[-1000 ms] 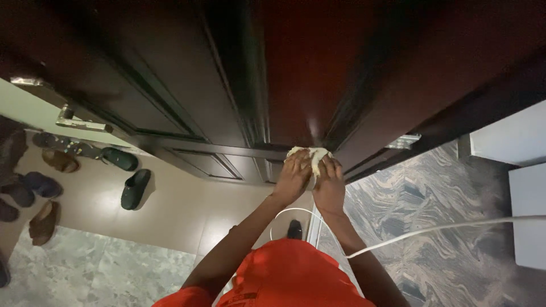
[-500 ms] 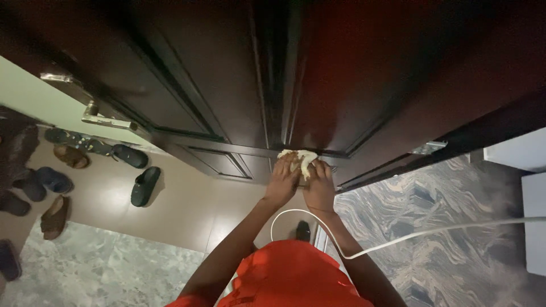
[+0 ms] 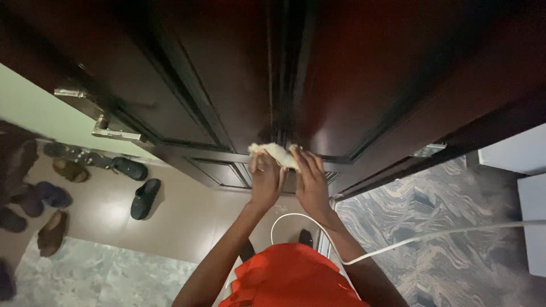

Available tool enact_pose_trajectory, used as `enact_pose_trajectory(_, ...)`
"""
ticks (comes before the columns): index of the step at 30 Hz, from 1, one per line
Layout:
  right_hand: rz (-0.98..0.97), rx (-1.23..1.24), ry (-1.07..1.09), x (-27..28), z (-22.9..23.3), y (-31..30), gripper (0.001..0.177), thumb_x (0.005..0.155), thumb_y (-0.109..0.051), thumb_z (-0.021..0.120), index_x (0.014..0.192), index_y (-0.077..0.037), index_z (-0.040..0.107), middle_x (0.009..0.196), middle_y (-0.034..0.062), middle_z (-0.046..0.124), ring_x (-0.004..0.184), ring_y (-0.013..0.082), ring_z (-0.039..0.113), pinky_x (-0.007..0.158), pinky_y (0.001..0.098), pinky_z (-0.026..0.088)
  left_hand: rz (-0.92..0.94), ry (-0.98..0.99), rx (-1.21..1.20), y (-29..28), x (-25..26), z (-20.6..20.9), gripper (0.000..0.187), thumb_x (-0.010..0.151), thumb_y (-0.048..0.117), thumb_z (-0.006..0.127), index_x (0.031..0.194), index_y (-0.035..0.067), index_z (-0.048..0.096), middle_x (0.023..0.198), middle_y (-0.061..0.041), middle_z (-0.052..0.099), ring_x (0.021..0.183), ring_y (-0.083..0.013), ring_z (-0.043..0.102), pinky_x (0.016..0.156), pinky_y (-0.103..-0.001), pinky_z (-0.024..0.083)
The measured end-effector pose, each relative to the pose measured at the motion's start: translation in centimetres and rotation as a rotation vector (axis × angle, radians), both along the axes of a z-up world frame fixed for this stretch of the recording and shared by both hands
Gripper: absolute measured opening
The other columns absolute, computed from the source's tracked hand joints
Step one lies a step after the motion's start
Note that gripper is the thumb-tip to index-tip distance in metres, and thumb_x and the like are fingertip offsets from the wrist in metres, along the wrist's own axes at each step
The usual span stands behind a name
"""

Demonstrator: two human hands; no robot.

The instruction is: The person wipes a dark wooden door with a light-colored cloth, moving the cloth up and down across the door surface. The camera is head-mounted and shows the hands and door throughout the clip.

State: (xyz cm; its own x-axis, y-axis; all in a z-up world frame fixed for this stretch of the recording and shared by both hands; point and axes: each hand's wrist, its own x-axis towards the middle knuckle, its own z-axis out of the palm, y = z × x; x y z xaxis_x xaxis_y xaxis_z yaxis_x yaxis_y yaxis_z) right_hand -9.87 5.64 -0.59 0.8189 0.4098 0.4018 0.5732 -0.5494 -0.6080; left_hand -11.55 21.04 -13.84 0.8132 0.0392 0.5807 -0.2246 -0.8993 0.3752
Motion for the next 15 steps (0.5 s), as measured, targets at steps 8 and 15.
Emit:
enact_pose_trajectory(8, -0.020, 0.239, -0.624, 3.3, 8.5, 1.7, 0.025, 0.097, 0.002, 0.065, 0.116, -0.013, 0.068, 0.142, 0.0061, 0.060, 0.135, 0.0290, 0.054, 0.114, 0.0458, 0.045, 0.069, -0.382, 0.059, 1.8, 4.8, 15.7, 0.095, 0.107, 0.032, 0.065, 0.164, -0.007, 0.001, 0.162, -0.034, -0.012, 0.151, -0.0516, -0.004, 0.126, -0.064, 0.003)
enact_pose_trajectory(15, -0.201, 0.062, -0.707, 3.5, 10.9, 3.5, 0.038, 0.096, 0.002, 0.065, 0.129, -0.016, 0.073, 0.149, 0.0059, 0.054, 0.140, 0.0299, 0.044, 0.120, 0.0454, 0.039, 0.163, -0.359, 0.187, 3.1, 6.9, 18.3, 0.080, 0.116, 0.039, 0.060, 0.168, 0.004, 0.009, 0.174, -0.023, -0.004, 0.162, -0.0410, -0.004, 0.132, -0.059, 0.004)
